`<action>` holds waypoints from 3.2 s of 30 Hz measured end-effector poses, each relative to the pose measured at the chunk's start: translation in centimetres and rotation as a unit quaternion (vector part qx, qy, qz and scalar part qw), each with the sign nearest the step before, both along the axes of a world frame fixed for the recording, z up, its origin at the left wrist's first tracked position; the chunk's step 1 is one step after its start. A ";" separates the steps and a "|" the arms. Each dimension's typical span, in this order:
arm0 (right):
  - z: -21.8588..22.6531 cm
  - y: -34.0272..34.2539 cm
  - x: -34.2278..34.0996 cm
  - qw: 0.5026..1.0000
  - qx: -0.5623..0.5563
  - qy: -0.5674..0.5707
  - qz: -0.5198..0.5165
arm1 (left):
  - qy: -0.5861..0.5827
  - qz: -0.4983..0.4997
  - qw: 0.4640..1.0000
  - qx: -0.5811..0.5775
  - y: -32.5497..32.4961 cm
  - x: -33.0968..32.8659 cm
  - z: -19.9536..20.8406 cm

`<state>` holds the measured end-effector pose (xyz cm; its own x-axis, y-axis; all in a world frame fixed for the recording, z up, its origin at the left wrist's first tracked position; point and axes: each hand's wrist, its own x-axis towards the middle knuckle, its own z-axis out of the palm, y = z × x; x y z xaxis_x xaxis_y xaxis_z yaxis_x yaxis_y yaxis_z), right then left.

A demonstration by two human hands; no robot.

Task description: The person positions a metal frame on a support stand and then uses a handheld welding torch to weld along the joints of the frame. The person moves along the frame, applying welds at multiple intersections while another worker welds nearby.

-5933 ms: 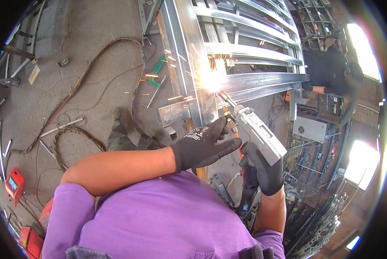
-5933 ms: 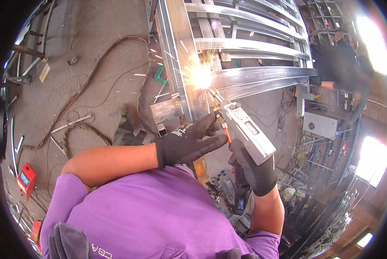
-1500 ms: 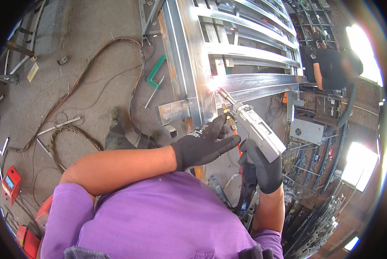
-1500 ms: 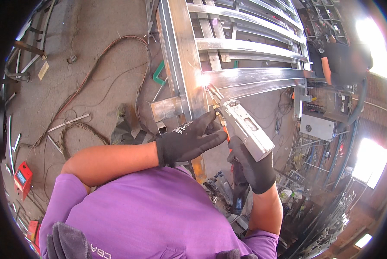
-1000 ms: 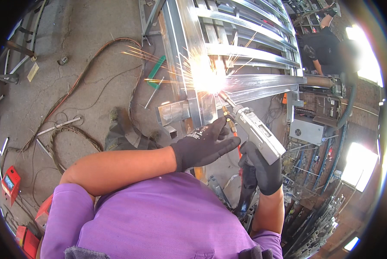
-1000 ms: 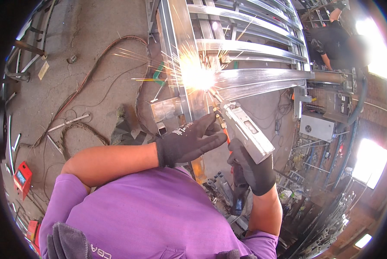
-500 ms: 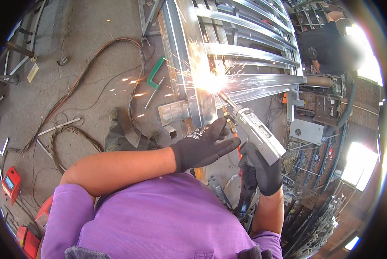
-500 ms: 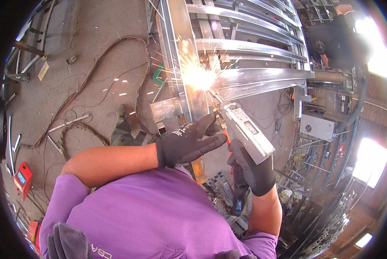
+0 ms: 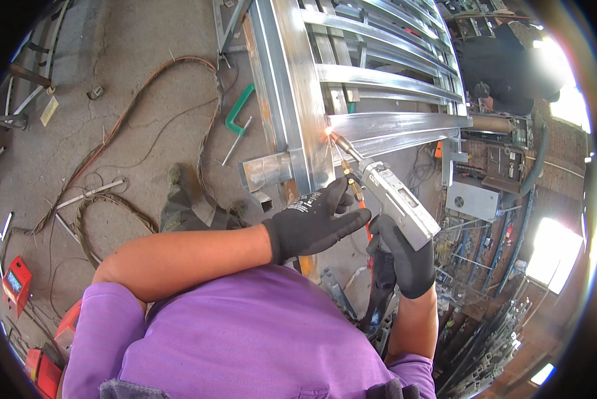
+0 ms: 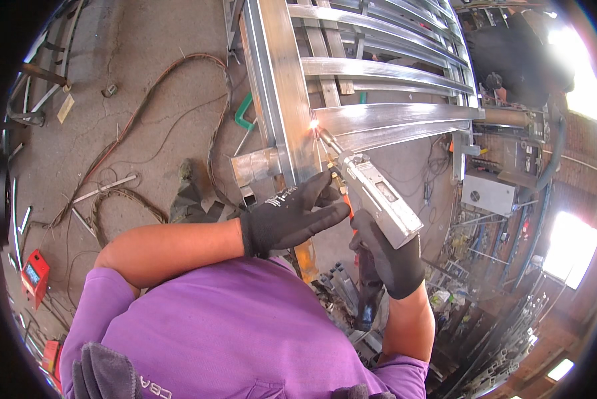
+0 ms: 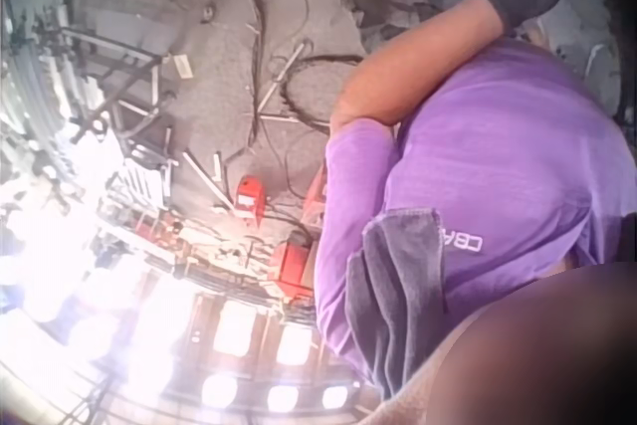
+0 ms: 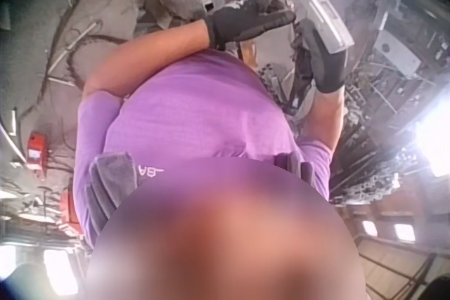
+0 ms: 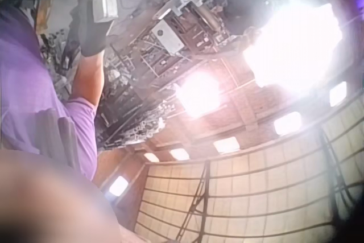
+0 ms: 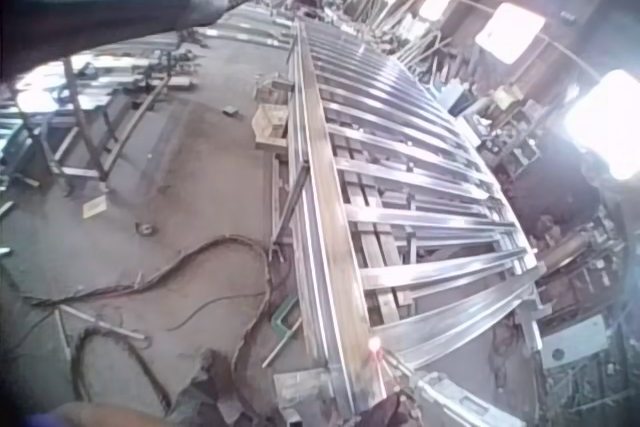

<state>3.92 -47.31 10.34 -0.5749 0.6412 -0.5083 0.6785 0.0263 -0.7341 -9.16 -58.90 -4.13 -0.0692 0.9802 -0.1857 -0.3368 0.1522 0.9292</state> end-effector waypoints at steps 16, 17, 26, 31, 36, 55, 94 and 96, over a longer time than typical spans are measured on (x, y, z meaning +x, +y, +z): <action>0.0 0.1 0.1 1.000 0.008 0.001 0.021 | 0.021 0.032 0.999 0.006 0.3 0.7 -0.5; 0.1 0.1 0.1 1.000 0.009 -0.002 0.023 | 0.022 0.039 0.999 0.008 0.4 0.9 -0.8; 0.2 -0.2 -0.3 1.000 0.003 -0.008 0.003 | 0.014 0.071 0.997 0.015 0.8 2.0 -1.8; 0.3 0.1 0.0 1.000 0.009 -0.019 0.016 | 0.007 0.060 0.998 0.018 0.7 1.8 -1.7; 0.3 0.0 0.2 1.000 0.005 -0.017 0.012 | 0.031 0.082 0.996 0.020 0.4 1.7 -1.3; 0.7 -0.4 0.2 1.000 0.003 -0.029 -0.005 | 0.019 0.048 0.998 0.032 0.3 1.0 -1.0; 0.9 -0.2 -0.6 0.999 0.033 -0.023 0.021 | -0.018 0.022 0.999 0.036 0.1 0.5 -1.0; 0.7 0.0 -0.6 0.999 0.018 -0.035 0.009 | -0.006 0.014 1.000 0.025 -0.2 -0.1 -0.4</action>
